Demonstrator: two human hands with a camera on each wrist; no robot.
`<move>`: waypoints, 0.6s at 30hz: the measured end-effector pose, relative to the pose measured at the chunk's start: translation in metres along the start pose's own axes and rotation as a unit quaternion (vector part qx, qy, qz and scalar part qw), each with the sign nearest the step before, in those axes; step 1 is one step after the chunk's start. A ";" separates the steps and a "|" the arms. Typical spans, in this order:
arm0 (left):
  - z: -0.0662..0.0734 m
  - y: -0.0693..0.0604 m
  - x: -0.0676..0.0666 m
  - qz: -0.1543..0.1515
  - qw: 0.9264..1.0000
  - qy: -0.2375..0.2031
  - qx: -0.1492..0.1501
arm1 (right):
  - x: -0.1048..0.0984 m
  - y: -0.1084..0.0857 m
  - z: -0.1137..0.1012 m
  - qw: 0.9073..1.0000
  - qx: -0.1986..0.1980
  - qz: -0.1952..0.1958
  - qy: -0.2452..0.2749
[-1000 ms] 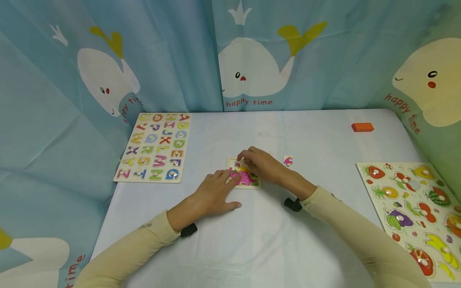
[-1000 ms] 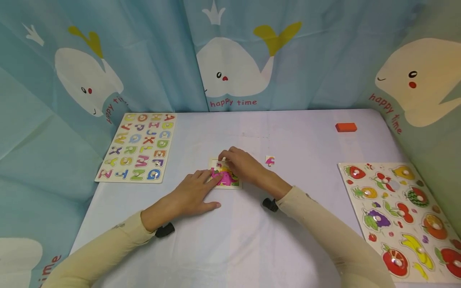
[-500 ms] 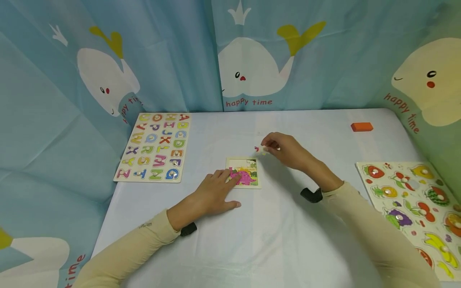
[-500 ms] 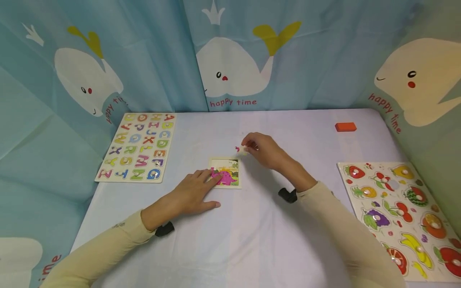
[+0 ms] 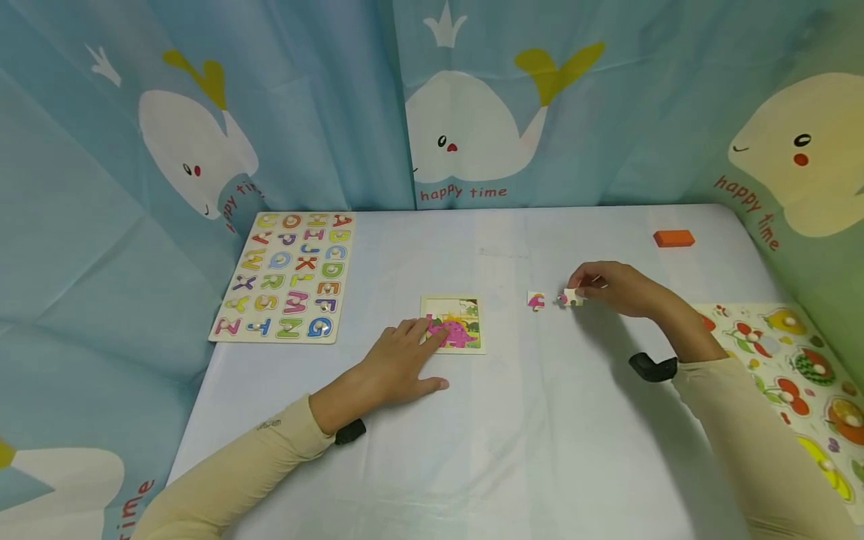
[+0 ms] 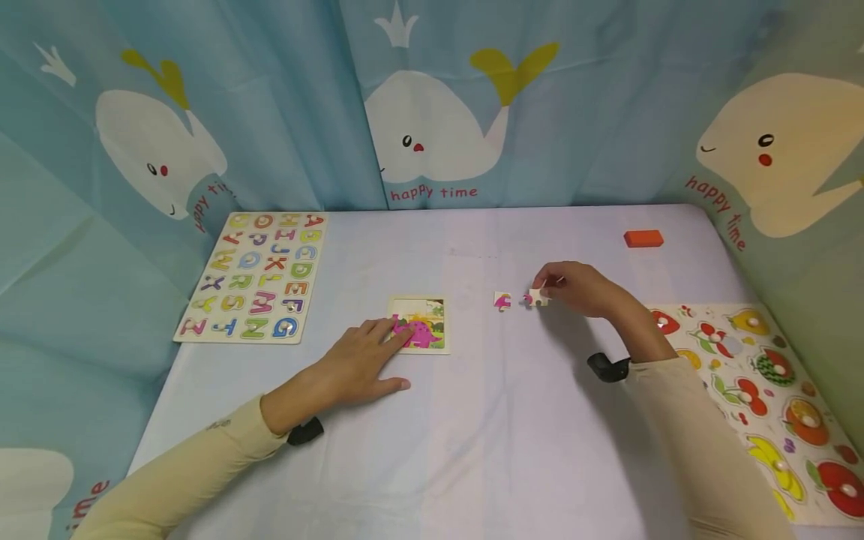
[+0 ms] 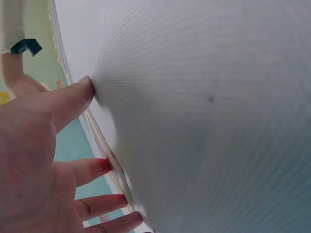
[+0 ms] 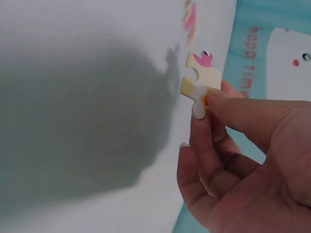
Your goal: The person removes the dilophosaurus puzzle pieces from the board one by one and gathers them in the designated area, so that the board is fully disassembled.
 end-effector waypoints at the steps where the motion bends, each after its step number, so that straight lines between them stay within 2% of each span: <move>1: 0.000 0.000 0.000 0.001 1.000 0.000 0.001 | 0.000 -0.001 0.004 1.000 0.006 -0.005 0.000; 9: 0.000 0.000 0.000 0.008 1.000 0.014 0.004 | 0.009 0.005 0.018 1.000 0.017 -0.019 0.011; 14: 0.000 0.000 0.000 0.010 1.000 0.011 0.005 | 0.013 0.009 0.022 0.999 0.030 -0.015 0.002; 18: 0.000 0.000 0.000 0.008 1.000 0.013 0.003 | 0.016 0.009 0.023 1.000 0.024 0.005 -0.017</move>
Point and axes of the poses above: each hand's wrist, its own y-axis towards the middle knuckle, its own x-axis out of the palm, z = x × y, the point moved 3 cm from there along y, towards the middle knuckle, and after that the axes turned 3 degrees about -z, right-handed, at the moved point
